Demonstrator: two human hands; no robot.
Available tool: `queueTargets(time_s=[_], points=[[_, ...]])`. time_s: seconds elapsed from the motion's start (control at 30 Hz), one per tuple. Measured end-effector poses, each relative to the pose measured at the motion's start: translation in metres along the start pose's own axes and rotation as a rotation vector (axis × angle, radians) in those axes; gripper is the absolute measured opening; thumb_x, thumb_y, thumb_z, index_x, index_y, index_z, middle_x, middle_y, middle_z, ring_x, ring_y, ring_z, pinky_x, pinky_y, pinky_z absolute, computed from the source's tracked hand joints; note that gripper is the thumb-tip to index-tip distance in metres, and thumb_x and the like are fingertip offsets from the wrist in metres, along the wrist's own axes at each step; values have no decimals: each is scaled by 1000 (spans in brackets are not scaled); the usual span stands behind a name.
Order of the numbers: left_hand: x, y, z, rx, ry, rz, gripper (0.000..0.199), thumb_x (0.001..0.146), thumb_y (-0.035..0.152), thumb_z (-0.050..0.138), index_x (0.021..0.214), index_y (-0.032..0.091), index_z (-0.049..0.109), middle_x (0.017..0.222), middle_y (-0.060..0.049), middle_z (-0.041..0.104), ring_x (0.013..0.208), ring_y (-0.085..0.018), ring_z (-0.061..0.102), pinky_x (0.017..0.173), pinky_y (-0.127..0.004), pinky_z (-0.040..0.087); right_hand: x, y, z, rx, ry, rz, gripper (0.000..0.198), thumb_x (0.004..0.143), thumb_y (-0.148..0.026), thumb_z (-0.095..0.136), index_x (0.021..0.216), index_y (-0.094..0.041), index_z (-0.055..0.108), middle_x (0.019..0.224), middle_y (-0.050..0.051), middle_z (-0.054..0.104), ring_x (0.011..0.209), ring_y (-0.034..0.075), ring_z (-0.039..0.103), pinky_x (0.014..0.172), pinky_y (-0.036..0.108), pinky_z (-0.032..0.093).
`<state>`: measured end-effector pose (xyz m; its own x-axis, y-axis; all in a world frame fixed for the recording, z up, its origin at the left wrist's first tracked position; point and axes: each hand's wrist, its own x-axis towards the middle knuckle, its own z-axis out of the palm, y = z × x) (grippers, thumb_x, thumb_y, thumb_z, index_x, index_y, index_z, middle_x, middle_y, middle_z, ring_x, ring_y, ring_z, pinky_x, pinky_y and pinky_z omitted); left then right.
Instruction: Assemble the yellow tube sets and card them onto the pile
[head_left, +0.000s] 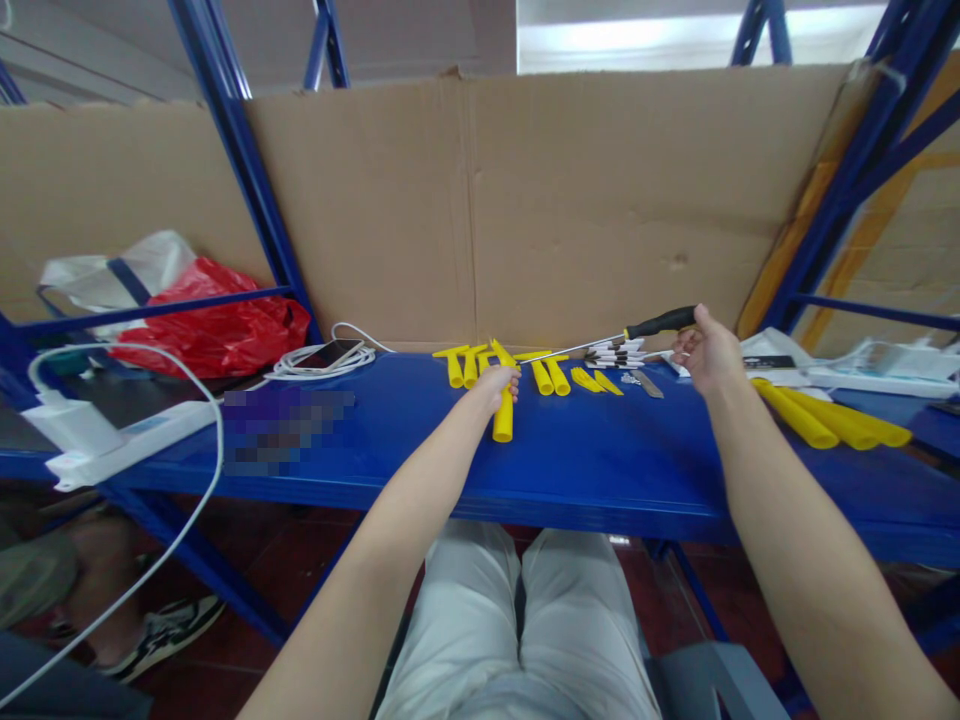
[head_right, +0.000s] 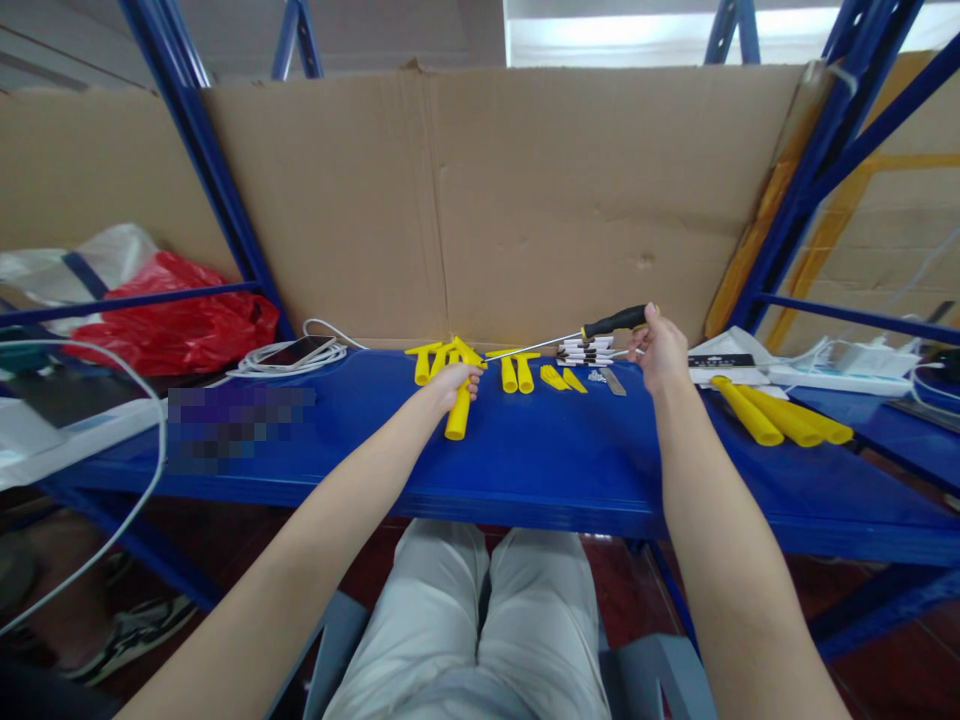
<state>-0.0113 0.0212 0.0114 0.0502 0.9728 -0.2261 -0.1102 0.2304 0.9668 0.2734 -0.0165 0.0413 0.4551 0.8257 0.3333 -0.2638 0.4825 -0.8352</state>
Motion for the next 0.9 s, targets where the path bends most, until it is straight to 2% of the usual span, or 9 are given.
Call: queueTargets(time_s=[0.17, 0.33, 0.47, 0.6, 0.77, 0.9], points=[[0, 0, 0, 25, -15, 4, 24, 83, 3, 49, 66, 18, 42, 41, 9, 36, 32, -5, 32, 41, -20, 28, -4, -2, 5, -22, 98, 6, 29, 79, -39, 65, 66, -22, 44, 45, -7, 43, 36, 7, 41, 30, 18, 31], [2, -1, 0, 5, -19, 1, 23, 82, 4, 53, 66, 18, 43, 43, 8, 37, 32, -5, 33, 41, -20, 27, -10, -5, 10, -34, 151, -25, 28, 83, -30, 61, 64, -23, 43, 37, -9, 33, 31, 8, 34, 29, 18, 30], [3, -1, 0, -3, -22, -4, 24, 82, 5, 55, 66, 18, 43, 44, 9, 38, 33, -4, 32, 42, -20, 28, -10, -4, 7, -43, 121, -77, 27, 78, -36, 68, 64, -23, 49, 37, -10, 29, 30, 6, 29, 29, 17, 31], [4, -1, 0, 5, -22, 0, 23, 83, 4, 52, 66, 18, 43, 44, 9, 37, 32, -4, 32, 42, -20, 27, -11, -4, 7, -41, 81, -53, 24, 79, -38, 67, 66, -23, 53, 38, -9, 30, 32, 6, 32, 31, 16, 31], [4, -1, 0, 7, -17, 13, 23, 83, 3, 49, 67, 18, 43, 43, 9, 36, 31, -4, 32, 40, -19, 27, -16, -13, 13, 31, 76, 47, 35, 80, -39, 63, 60, -22, 40, 38, -7, 35, 34, 9, 36, 31, 18, 30], [4, -2, 0, -8, -11, 13, 24, 81, 8, 58, 65, 18, 42, 44, 9, 36, 31, -3, 31, 39, -18, 27, -20, -20, 16, 94, 21, 116, 37, 84, -37, 55, 58, -21, 35, 39, -4, 39, 36, 10, 38, 32, 20, 31]])
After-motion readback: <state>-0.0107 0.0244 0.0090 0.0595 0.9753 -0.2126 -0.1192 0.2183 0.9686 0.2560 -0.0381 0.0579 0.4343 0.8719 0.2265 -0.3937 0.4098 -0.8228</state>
